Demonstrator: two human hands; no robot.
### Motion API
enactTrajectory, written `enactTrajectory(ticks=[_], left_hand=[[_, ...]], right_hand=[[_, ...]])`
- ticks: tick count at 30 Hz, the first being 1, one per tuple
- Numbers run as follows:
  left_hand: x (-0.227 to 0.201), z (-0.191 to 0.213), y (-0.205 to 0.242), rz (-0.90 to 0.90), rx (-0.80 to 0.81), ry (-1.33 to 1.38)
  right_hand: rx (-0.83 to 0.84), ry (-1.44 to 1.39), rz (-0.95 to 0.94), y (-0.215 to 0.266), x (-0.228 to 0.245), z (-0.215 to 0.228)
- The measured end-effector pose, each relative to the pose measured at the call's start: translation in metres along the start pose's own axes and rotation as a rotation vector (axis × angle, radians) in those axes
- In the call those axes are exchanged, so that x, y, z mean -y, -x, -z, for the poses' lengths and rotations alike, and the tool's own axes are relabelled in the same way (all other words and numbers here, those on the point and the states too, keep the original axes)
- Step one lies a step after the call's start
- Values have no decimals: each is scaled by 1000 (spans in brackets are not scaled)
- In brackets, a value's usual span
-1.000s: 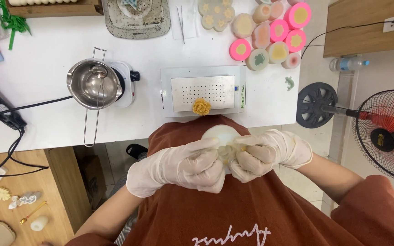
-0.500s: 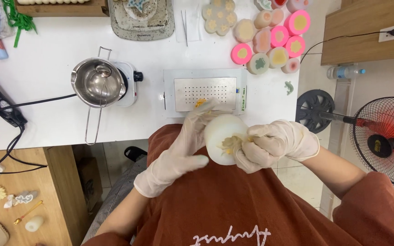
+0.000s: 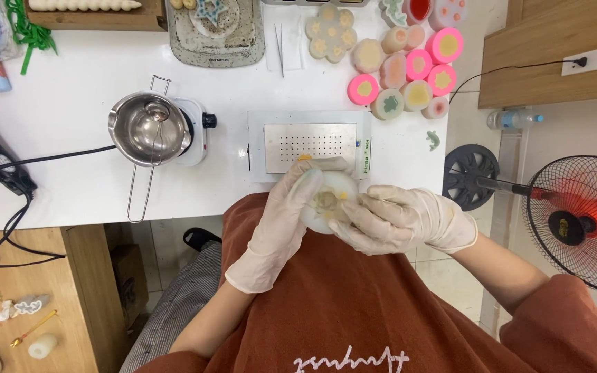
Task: The person is seen unmolding and assembling decorative soaps in various shapes like roses and flowers.
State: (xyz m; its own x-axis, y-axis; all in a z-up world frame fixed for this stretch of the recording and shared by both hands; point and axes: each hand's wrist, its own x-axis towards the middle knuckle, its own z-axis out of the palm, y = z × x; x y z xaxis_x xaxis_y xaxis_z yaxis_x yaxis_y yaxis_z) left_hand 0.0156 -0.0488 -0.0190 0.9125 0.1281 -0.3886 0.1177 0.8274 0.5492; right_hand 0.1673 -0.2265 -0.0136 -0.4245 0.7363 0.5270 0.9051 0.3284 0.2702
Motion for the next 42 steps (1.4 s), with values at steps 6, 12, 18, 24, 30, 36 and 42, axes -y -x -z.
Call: enactTrajectory(ticks=[6, 12, 18, 24, 30, 36, 42], left_hand=[[16, 21, -15, -66, -152, 48], [19, 38, -19, -172, -258, -184], [26, 47, 21, 8, -298, -267], [33, 60, 43, 104, -351, -31], [28, 74, 37, 87, -398, -91], [22, 72, 34, 28, -441, -97], [21, 71, 26, 11, -482, -65]], right_hand=[[209, -321, -233, 1, -3, 9], [121, -661, -1284, -46, 12, 1], [-51, -943, -1338, -48, 65, -18], [99, -797, -1487, -23, 80, -30], [364, -650, -1381, -13, 45, -69], [404, -511, -1202, -15, 40, -99], [299, -487, -1199, 2, 50, -111]])
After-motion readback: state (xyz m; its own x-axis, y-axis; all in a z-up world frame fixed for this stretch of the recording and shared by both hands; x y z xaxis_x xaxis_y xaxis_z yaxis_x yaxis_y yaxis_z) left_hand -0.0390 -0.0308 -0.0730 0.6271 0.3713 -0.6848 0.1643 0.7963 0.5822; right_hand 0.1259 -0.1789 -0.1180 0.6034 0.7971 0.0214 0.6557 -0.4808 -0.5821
